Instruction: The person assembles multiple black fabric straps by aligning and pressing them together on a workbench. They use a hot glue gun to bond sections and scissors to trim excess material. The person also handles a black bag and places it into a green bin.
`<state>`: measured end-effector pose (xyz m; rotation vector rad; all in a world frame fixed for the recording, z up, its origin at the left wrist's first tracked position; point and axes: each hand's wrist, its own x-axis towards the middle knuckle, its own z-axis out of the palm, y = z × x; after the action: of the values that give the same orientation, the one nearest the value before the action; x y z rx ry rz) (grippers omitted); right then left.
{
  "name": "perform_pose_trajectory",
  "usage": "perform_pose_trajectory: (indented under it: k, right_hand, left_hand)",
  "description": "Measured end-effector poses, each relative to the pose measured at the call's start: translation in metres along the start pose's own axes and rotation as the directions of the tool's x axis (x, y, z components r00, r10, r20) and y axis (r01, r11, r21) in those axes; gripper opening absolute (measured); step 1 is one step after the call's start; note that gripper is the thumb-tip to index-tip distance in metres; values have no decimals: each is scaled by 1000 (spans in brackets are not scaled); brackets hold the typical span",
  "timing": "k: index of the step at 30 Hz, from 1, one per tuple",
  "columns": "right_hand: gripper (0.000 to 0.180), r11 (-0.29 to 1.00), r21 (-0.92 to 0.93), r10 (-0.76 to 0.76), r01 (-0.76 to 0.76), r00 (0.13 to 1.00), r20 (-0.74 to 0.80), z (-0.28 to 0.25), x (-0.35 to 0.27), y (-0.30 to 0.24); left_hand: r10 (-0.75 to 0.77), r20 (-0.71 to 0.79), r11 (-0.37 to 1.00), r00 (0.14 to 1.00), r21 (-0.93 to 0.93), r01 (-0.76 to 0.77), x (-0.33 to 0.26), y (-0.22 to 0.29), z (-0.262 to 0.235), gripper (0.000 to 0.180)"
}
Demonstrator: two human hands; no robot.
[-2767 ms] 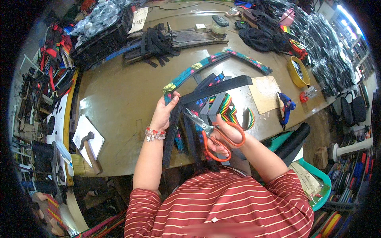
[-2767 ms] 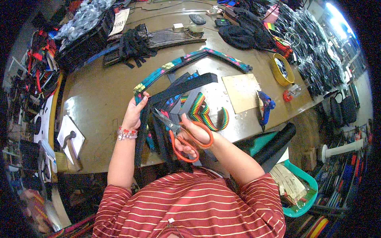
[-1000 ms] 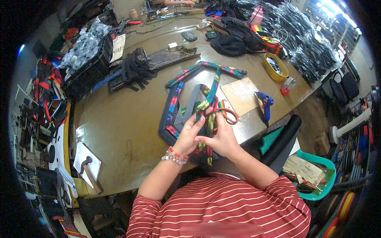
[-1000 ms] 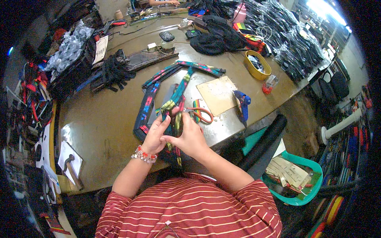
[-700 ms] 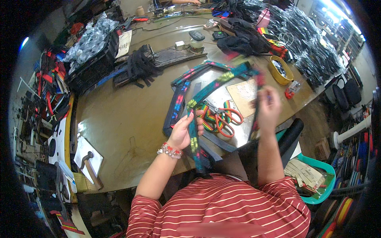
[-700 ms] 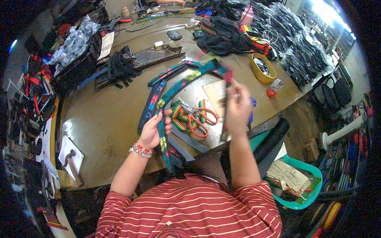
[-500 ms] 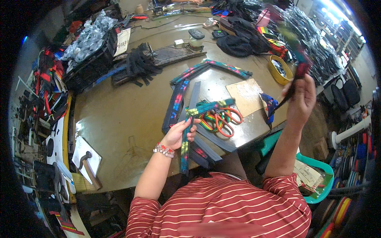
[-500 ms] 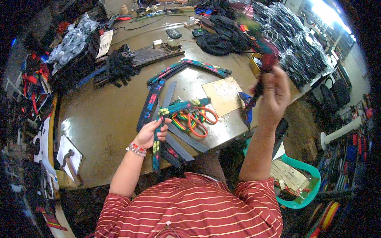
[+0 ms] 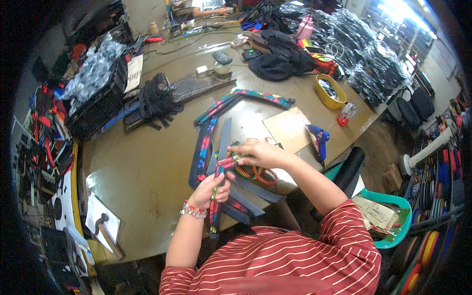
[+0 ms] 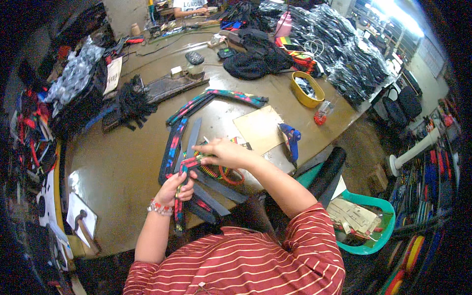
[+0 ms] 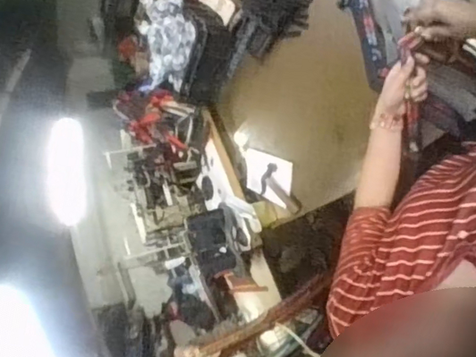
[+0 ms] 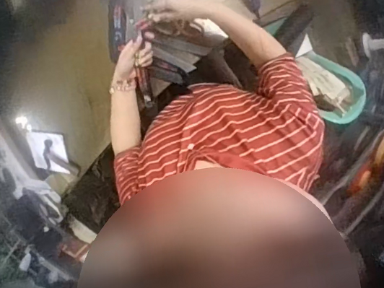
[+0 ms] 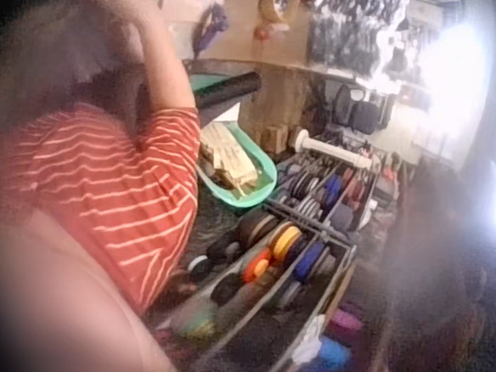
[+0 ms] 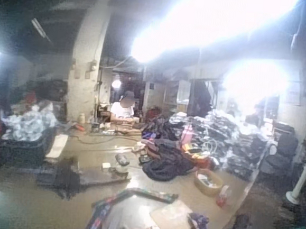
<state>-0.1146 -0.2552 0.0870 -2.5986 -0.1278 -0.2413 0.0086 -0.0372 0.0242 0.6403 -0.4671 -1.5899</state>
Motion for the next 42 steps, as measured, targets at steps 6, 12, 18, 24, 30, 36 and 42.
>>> perform_pose_trajectory:
  k: [6, 12, 18, 24, 30, 36, 42]
  right_hand:
    - [52, 998, -64, 34, -20, 975, 222, -32, 0, 17]
    - [54, 991, -117, -105, 69, 937, -333, -110, 57, 116]
    - [40, 636, -403, 627, -658, 745, -227, -42, 91, 187]
    - [39, 750, -530, -196, -395, 633, -749, -67, -31, 78]
    - [30, 674, -37, 82, -738, 124, -989, -147, -365, 124]
    - [96, -110, 618, 776, -779, -455, -436, 88, -546, 191]
    - [135, -426, 612, 818, -666, -573, -55, 140, -468, 187]
  left_hand:
    - [104, -147, 994, 984, -15, -107, -7, 15, -4, 35]
    - [496, -262, 797, 828, -243, -554, -19, 31, -21, 56]
    - [586, -291, 771, 757, -88, -631, -4, 26, -30, 54]
    - [430, 162, 895, 888, 55, -444, 5, 38, 61, 45]
    - [49, 917, 991, 396, 6, -137, 26, 56, 209, 26]
    - [427, 763, 904, 485, -340, -260, 18, 15, 275, 26]
    - [130, 894, 986, 428, -70, -154, 15, 6, 275, 18]
